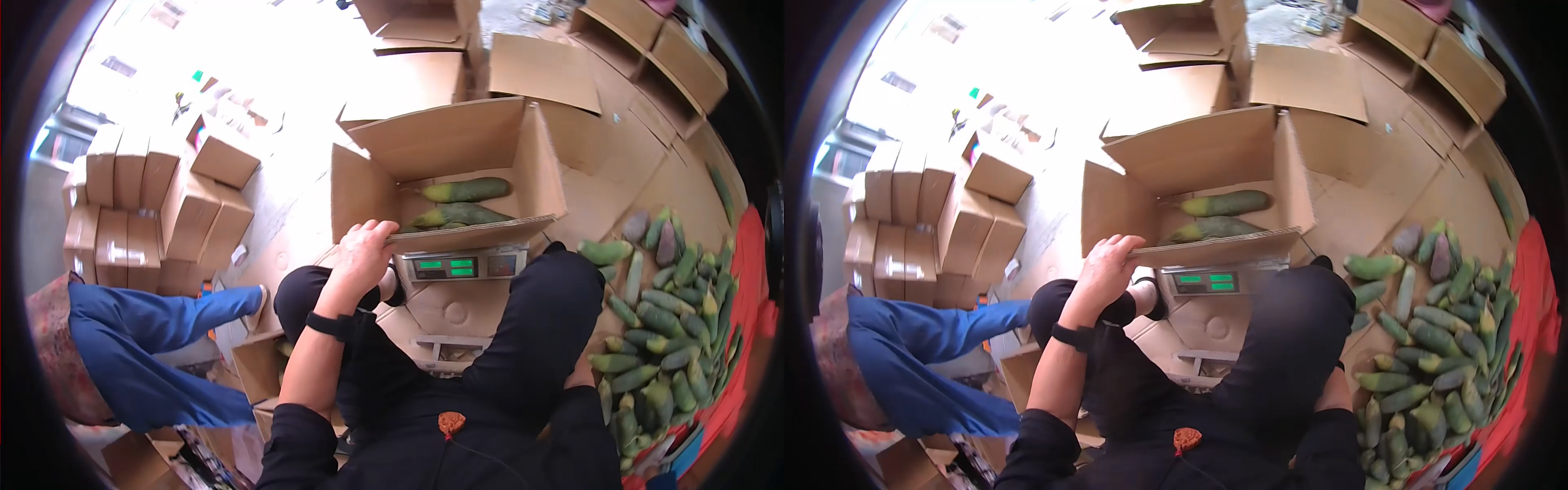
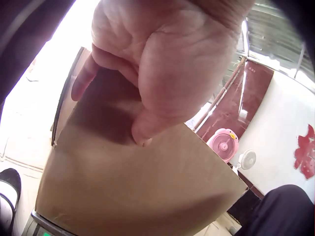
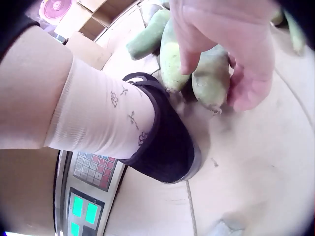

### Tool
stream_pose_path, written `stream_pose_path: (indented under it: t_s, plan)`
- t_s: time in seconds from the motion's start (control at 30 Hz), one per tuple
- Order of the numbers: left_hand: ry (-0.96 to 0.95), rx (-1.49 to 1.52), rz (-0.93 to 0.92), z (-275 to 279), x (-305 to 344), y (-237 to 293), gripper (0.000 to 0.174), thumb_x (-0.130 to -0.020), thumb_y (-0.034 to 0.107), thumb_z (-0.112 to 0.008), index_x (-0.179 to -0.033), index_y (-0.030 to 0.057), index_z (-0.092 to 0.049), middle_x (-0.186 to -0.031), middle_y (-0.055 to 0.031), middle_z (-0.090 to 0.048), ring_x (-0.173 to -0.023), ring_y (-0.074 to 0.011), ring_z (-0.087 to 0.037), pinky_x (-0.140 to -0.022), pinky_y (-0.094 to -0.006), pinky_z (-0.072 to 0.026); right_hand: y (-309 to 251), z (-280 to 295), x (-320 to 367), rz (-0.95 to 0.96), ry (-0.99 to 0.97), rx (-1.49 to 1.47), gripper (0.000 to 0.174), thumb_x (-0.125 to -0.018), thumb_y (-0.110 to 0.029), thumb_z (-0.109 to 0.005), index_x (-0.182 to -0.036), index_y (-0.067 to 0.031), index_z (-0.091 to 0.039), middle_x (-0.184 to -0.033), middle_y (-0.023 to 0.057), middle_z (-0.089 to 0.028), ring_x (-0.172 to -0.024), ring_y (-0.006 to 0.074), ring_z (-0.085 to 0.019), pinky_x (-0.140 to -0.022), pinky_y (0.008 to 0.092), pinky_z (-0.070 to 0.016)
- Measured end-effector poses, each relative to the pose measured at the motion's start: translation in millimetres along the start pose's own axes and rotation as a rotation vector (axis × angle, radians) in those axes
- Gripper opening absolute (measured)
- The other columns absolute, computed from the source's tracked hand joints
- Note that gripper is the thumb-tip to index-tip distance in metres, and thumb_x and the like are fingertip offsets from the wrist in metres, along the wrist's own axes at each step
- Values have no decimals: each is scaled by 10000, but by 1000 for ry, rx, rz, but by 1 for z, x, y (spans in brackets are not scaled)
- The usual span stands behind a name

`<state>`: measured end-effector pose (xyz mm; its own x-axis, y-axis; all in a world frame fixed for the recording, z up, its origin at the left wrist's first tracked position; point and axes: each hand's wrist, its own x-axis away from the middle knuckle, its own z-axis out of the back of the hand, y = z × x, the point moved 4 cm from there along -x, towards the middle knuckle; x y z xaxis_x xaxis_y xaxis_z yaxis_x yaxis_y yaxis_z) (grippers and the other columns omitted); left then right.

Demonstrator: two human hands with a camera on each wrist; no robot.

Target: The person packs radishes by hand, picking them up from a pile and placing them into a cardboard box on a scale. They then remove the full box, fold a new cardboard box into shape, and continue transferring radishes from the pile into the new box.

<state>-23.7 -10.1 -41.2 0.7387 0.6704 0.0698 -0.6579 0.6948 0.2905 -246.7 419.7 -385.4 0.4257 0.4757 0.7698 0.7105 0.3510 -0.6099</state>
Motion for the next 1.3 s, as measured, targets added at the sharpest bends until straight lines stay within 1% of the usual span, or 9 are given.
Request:
stream_pose_path:
  t_s: [0.2, 0.4, 0.57, 0.67, 0.8, 0.97, 1.07, 1.2, 1.3]
  plan:
    - [21, 18, 5, 1, 3, -3, 260, -790, 93, -629, -1048, 80, -603, -950, -127, -614, -930, -342, -566, -820, -422, -461, 0, 4, 11, -22, -67, -239, 323, -865, -217, -594, -1158, -81, -575, -1102, 77, -615, -998, 244, -574, -805, 368, -460]
    - [40, 61, -16, 1, 1, -4, 193, -790, 61, -590, -978, 56, -635, -923, -151, -623, -924, -356, -574, -833, -423, -459, -9, 16, 17, 29, 134, -630, 310, -863, -207, -602, -1148, -89, -582, -1102, 72, -616, -1011, 243, -567, -818, 370, -452]
    - [15, 66, -43, 3, 2, 0, 178, -788, 37, -559, -949, 43, -633, -880, -162, -614, -897, -369, -570, -805, -433, -456, -53, 24, 39, 171, 176, -409, 362, -845, -184, -628, -1183, -97, -530, -1094, 31, -595, -1029, 212, -534, -858, 440, -434]
    - [25, 67, -60, 1, 4, -3, 160, -789, 35, -550, -929, 36, -627, -876, -165, -609, -889, -370, -568, -797, -438, -455, -108, 16, 66, 267, 187, -270, 411, -837, -142, -629, -1217, -67, -492, -1102, 25, -583, -1015, 190, -546, -846, 401, -460]
    - [31, 85, -66, -1, 5, -8, 148, -786, 0, -530, -903, 36, -613, -874, -176, -599, -892, -383, -561, -780, -451, -454, -210, -22, 105, 520, 166, -148, 472, -803, -56, -636, -1246, -18, -476, -1123, 57, -574, -980, 168, -577, -836, 297, -480]
    - [34, 74, -62, -8, 5, -15, 186, -790, -4, -525, -933, 68, -619, -888, -156, -600, -883, -375, -568, -770, -451, -462, -319, -96, 153, 696, 59, 87, 459, -804, -72, -623, -1234, 24, -495, -1129, 71, -585, -992, 151, -567, -888, 272, -440]
    - [4, -23, -41, -12, 3, -18, 245, -733, 10, -561, -932, 132, -635, -905, -112, -607, -925, -327, -589, -750, -431, -501, -363, -156, 170, 663, -131, 240, 442, -797, -106, -627, -1205, 25, -523, -1071, 64, -606, -928, 134, -582, -856, 261, -443]
    - [0, -33, -31, -15, 0, -19, 174, -739, 50, -572, -888, 107, -639, -897, -115, -619, -912, -323, -600, -753, -428, -510, -394, -248, 171, 645, -257, 569, 418, -781, -147, -638, -1156, 20, -557, -989, 51, -619, -879, 119, -581, -795, 246, -452]
    - [-10, -15, 0, -4, 6, -14, 224, -754, 36, -546, -947, 112, -629, -928, -117, -613, -933, -323, -592, -789, -416, -504, -391, -313, 156, 559, -334, 920, 369, -735, -188, -665, -1047, 0, -603, -903, 35, -616, -819, 104, -566, -724, 241, -454]
